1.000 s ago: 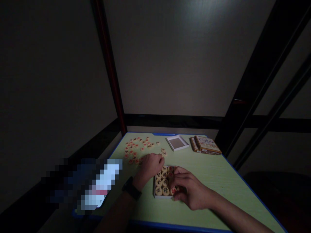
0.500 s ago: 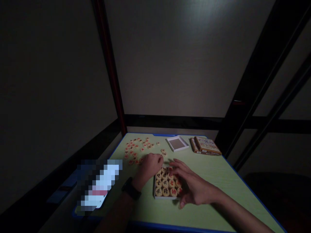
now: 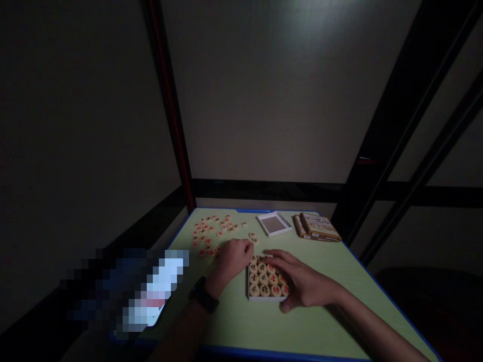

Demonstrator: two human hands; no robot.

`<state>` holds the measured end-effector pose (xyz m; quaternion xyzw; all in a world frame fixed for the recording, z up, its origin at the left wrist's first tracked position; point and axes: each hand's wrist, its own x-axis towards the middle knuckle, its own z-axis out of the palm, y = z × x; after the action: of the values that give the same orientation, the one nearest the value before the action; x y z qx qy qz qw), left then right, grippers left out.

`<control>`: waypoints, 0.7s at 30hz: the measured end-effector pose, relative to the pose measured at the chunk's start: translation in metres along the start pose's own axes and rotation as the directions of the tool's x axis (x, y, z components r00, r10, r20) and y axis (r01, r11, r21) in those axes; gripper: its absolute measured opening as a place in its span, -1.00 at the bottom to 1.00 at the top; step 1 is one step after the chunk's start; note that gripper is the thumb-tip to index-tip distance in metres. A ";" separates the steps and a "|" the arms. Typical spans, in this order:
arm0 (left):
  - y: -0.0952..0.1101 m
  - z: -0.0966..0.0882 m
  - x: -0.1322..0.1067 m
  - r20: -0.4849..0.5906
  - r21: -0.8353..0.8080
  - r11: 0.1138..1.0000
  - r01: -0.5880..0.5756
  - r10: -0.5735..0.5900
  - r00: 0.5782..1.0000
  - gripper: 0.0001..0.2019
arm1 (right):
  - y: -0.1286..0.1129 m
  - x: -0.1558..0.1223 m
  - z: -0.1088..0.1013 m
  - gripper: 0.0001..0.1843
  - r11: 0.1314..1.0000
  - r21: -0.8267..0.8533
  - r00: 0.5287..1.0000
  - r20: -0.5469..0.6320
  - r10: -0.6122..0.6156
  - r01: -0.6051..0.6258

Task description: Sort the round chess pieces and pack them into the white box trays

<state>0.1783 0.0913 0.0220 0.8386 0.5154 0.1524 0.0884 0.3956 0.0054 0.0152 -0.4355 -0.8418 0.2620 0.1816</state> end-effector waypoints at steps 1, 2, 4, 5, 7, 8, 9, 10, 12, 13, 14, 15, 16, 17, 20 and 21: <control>0.000 0.000 0.000 -0.002 0.000 1.000 -0.008 0.008 1.000 -0.63 | 0.003 0.000 -0.003 0.12 1.000 0.002 1.000 -0.001 0.011 -0.011; -0.001 0.001 0.000 -0.003 -0.004 1.000 -0.022 0.022 1.000 -0.64 | 0.006 -0.001 -0.005 0.12 1.000 0.006 1.000 0.000 0.019 -0.019; -0.001 0.004 -0.001 -0.010 -0.024 0.998 -0.066 0.065 0.998 -0.66 | 0.010 -0.001 -0.010 0.13 0.999 0.022 0.999 0.004 0.034 -0.034; -0.001 0.006 -0.001 -0.019 -0.039 0.995 -0.089 0.088 0.996 -0.68 | 0.012 -0.001 -0.011 0.14 0.999 0.031 0.999 0.005 0.042 -0.042; -0.001 0.008 -0.001 -0.048 -0.070 0.990 -0.124 0.121 0.992 -0.71 | 0.014 -0.001 -0.013 0.15 0.997 0.049 0.999 0.007 0.053 -0.053; 0.000 0.009 -0.002 -0.064 -0.084 0.987 -0.134 0.129 0.990 -0.72 | 0.015 -0.001 -0.014 0.16 0.997 0.060 0.999 0.009 0.053 -0.053; 0.000 0.010 -0.002 -0.076 -0.097 0.985 -0.140 0.133 0.988 -0.73 | 0.015 -0.001 -0.014 0.18 0.996 0.072 0.999 0.014 0.048 -0.049; 0.000 0.010 -0.003 -0.082 -0.107 0.984 -0.145 0.137 0.987 -0.72 | 0.016 -0.001 -0.015 0.19 0.995 0.087 0.999 0.021 0.040 -0.041; 0.001 0.010 -0.004 -0.070 -0.118 0.981 -0.155 0.148 0.986 -0.70 | 0.017 -0.001 -0.015 0.21 0.992 0.123 0.999 0.034 0.027 -0.031; 0.001 0.009 -0.005 -0.059 -0.120 0.980 -0.160 0.154 0.986 -0.69 | 0.018 -0.001 -0.015 0.21 0.990 0.140 0.999 0.037 0.027 -0.032; 0.001 0.009 -0.005 -0.049 -0.119 0.979 -0.168 0.163 0.985 -0.67 | 0.019 -0.001 -0.014 0.21 0.988 0.151 0.999 0.036 0.033 -0.038; 0.001 0.008 -0.006 -0.042 -0.118 0.977 -0.180 0.176 0.983 -0.66 | 0.020 0.000 -0.014 0.21 0.986 0.157 0.999 0.032 0.043 -0.047; 0.001 0.009 -0.006 -0.038 -0.118 0.974 -0.195 0.192 0.981 -0.65 | 0.021 0.000 -0.013 0.21 0.985 0.160 0.998 0.027 0.054 -0.058; 0.001 0.009 -0.007 -0.037 -0.120 0.969 -0.216 0.214 0.976 -0.64 | 0.021 0.000 -0.012 0.22 0.985 0.160 0.998 0.022 0.064 -0.066; 0.001 0.009 -0.008 0.002 -0.145 0.946 -0.289 0.293 0.956 -0.57 | 0.021 0.001 -0.011 0.23 0.985 0.158 0.998 0.009 0.066 -0.067; 0.001 0.009 -0.009 0.030 -0.159 0.939 -0.304 0.313 0.949 -0.49 | 0.020 0.002 -0.010 0.23 0.986 0.156 0.998 0.005 0.057 -0.057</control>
<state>0.1782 0.0832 0.0127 0.9036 0.3619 0.1803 0.1416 0.4131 0.0193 0.0117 -0.4439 -0.8061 0.3321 0.2073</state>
